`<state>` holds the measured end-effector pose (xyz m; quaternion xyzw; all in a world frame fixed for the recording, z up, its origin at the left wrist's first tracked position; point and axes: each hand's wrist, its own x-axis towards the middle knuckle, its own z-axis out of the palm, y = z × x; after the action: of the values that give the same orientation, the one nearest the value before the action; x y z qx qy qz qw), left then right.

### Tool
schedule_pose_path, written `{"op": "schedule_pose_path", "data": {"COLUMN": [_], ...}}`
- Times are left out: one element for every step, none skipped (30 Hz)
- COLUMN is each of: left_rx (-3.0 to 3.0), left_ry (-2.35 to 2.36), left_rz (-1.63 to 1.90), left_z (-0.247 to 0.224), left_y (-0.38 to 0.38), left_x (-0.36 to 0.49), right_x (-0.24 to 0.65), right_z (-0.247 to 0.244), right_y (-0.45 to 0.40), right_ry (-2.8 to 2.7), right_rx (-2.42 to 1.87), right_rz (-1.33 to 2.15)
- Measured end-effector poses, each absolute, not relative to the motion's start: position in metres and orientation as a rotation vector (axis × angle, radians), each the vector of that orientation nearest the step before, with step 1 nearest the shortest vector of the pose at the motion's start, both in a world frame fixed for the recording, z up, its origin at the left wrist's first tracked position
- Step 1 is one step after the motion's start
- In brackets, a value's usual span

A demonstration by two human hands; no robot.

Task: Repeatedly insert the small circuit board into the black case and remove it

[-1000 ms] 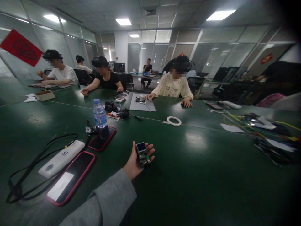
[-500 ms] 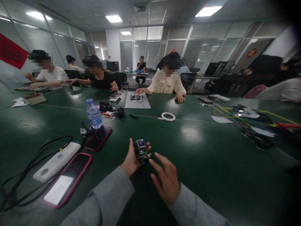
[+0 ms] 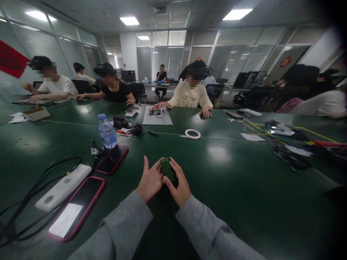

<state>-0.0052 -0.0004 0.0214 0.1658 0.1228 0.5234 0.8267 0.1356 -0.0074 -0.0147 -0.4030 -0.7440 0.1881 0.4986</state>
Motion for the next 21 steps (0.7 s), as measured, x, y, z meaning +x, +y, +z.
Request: {"op": "schedule_pose_path", "data": {"left_rx": [0.361,0.372,0.383,0.393,0.403,0.411,0.419,0.429,0.442,0.457,0.475,0.494,0.511,0.528,0.542,0.553,0.56,0.563,0.564,0.563,0.562], "left_ry": [0.251,0.244,0.241,0.238,0.238,0.24,0.244,0.247,0.251,0.254,0.257,0.258,0.258,0.258,0.258,0.261,0.267,0.277,0.289,0.301,0.311], "left_rz": [1.114,1.116,1.114,1.109,1.097,1.078,1.055,1.028,1.0,0.974,0.951,0.932,0.919,0.909,0.903,0.901,0.898,0.894,0.889,0.885,0.884], "left_z": [0.025,0.028,0.031,0.034,0.036,0.038,0.039,0.04,0.04,0.04,0.04,0.039,0.038,0.037,0.035,0.034,0.032,0.03,0.028,0.027,0.025], "left_y": [-0.001,-0.003,-0.004,-0.005,-0.007,-0.008,-0.01,-0.011,-0.012,-0.012,-0.012,-0.012,-0.012,-0.011,-0.01,-0.009,-0.008,-0.007,-0.006,-0.005,-0.005], "left_x": [-0.004,-0.003,-0.002,-0.001,0.0,0.001,0.001,0.001,0.0,0.0,-0.001,-0.001,-0.002,-0.002,-0.003,-0.004,-0.005,-0.006,-0.008,-0.009,-0.01], "right_x": [0.135,0.135,0.135,0.136,0.137,0.138,0.14,0.142,0.144,0.146,0.148,0.15,0.153,0.158,0.165,0.176,0.19,0.208,0.23,0.255,0.281], "right_z": [-0.013,-0.012,-0.011,-0.011,-0.012,-0.014,-0.017,-0.02,-0.023,-0.026,-0.027,-0.028,-0.026,-0.023,-0.019,-0.013,-0.006,0.002,0.009,0.016,0.023], "right_y": [-0.008,-0.008,-0.008,-0.008,-0.007,-0.006,-0.004,-0.002,0.0,0.003,0.006,0.009,0.012,0.015,0.017,0.02,0.023,0.026,0.028,0.029,0.03], "right_ry": [-1.777,-1.749,-1.719,-1.682,-1.64,-1.591,-1.537,-1.483,-1.421,-1.359,-1.299,-1.241,-1.18,-1.11,-1.025,-0.935,-0.84,-0.759,-0.724,-0.711,-0.693], "right_rx": [-0.966,-0.957,-0.95,-0.95,-0.96,-0.981,-1.014,-1.053,-1.096,-1.138,-1.172,-1.194,-1.198,-1.18,-1.14,-1.084,-1.022,-0.972,-0.961,-0.971,-1.005], "right_rz": [0.475,0.489,0.502,0.516,0.534,0.555,0.579,0.607,0.633,0.657,0.681,0.721,0.795,0.913,1.075,1.249,1.412,1.532,1.564,1.564,1.511]}}
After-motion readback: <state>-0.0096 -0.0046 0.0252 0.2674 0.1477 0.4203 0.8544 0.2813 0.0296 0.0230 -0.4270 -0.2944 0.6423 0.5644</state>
